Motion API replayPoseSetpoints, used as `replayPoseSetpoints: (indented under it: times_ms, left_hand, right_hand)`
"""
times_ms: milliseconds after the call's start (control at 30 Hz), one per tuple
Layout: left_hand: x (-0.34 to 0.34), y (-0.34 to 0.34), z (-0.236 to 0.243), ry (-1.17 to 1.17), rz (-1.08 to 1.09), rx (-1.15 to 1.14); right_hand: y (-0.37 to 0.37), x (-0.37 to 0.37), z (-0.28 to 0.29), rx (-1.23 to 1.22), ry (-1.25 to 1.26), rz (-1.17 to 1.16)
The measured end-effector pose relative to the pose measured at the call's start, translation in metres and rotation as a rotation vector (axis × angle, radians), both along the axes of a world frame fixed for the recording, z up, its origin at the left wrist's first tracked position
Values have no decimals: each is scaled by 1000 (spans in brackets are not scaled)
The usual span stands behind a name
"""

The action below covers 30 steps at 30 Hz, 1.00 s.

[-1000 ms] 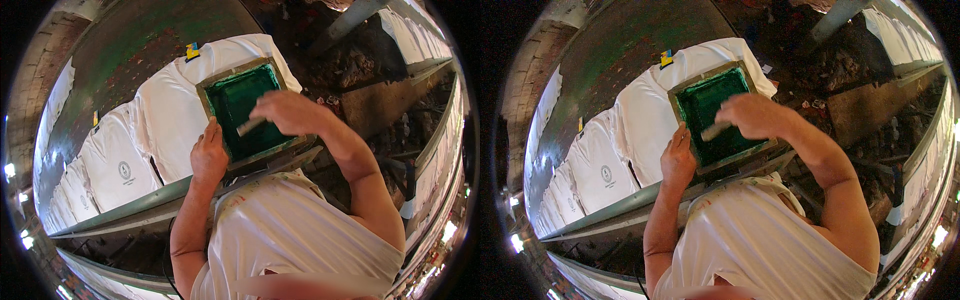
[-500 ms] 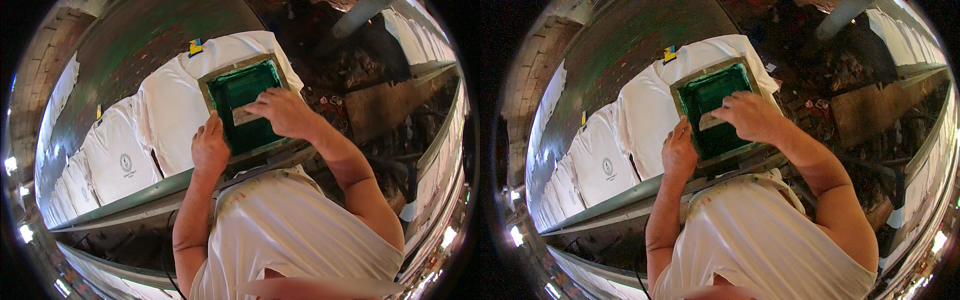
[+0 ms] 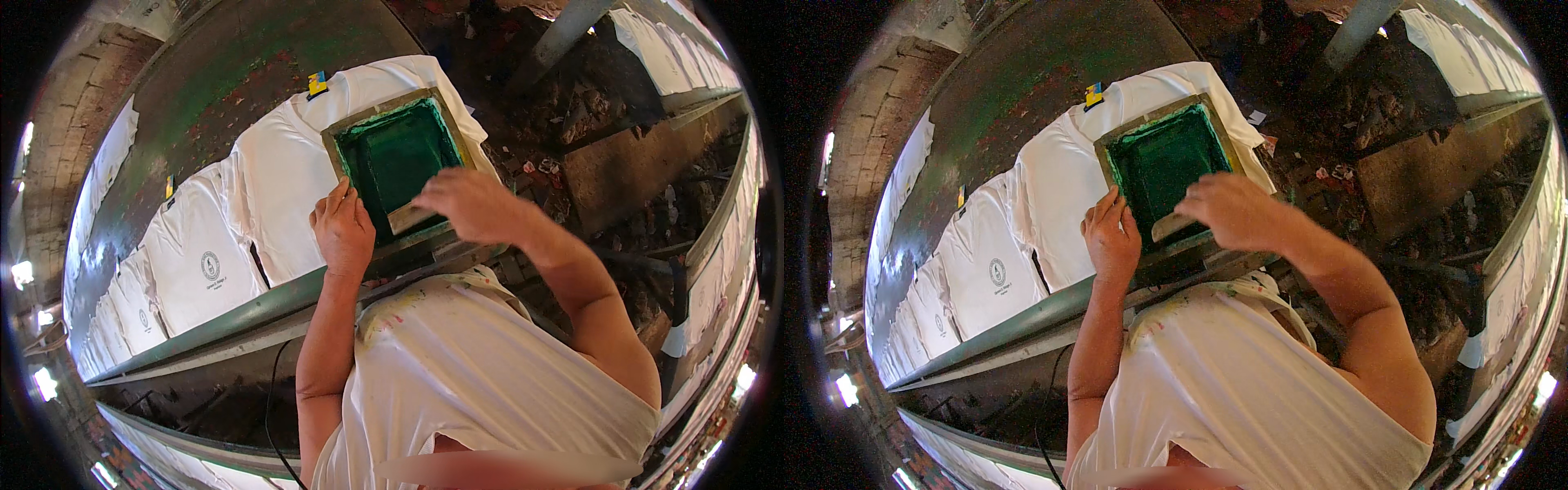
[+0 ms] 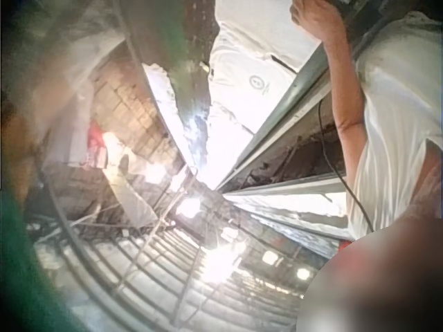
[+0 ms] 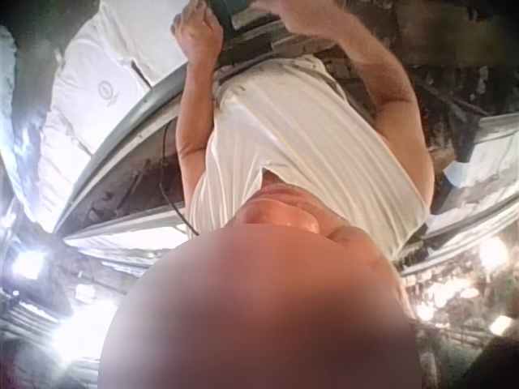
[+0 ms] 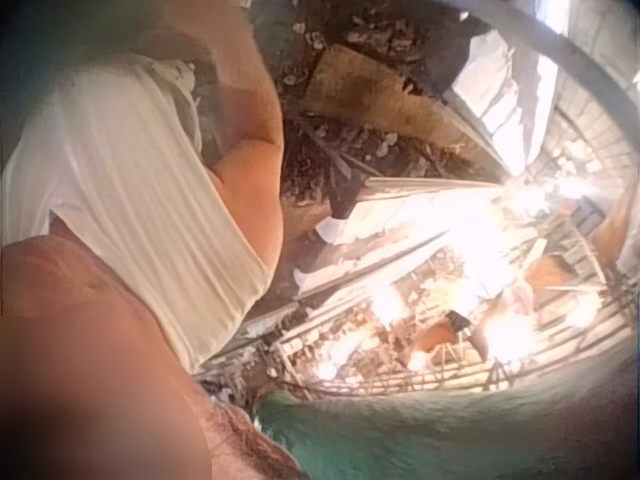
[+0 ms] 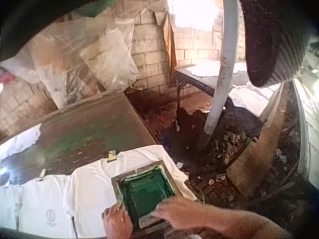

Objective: The person uses a squeegee to apply green ink through a screen-printing frame onto a series of white t-shirts laid out on a table. The person repeatedly positions the frame, pulls the squeegee across the screen, and lifts the frame to reveal the printed design before moving to the next shirt.

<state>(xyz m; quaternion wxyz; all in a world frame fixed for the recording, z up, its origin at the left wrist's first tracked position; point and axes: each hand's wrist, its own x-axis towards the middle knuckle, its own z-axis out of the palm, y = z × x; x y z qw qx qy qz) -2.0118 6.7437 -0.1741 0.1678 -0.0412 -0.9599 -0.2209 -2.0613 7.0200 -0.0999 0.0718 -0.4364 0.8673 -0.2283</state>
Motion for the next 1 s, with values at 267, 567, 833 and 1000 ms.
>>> replayPoseSetpoints:
  times_ms: [267,567,833,1000]
  left_hand:
    - [-1,2,6,-25,-11,-56]
    - [3,4,-8,63,17,-53]
    - [3,17,-22,-46,140,448]
    - [4,18,-26,-7,115,394]
  right_hand:
    - [-30,-115,-17,57,25,-233]
    - [-12,-29,-24,-17,209,-66]
    - [-1,45,-20,29,151,-71]
    - [20,44,-28,-275,1,-118]
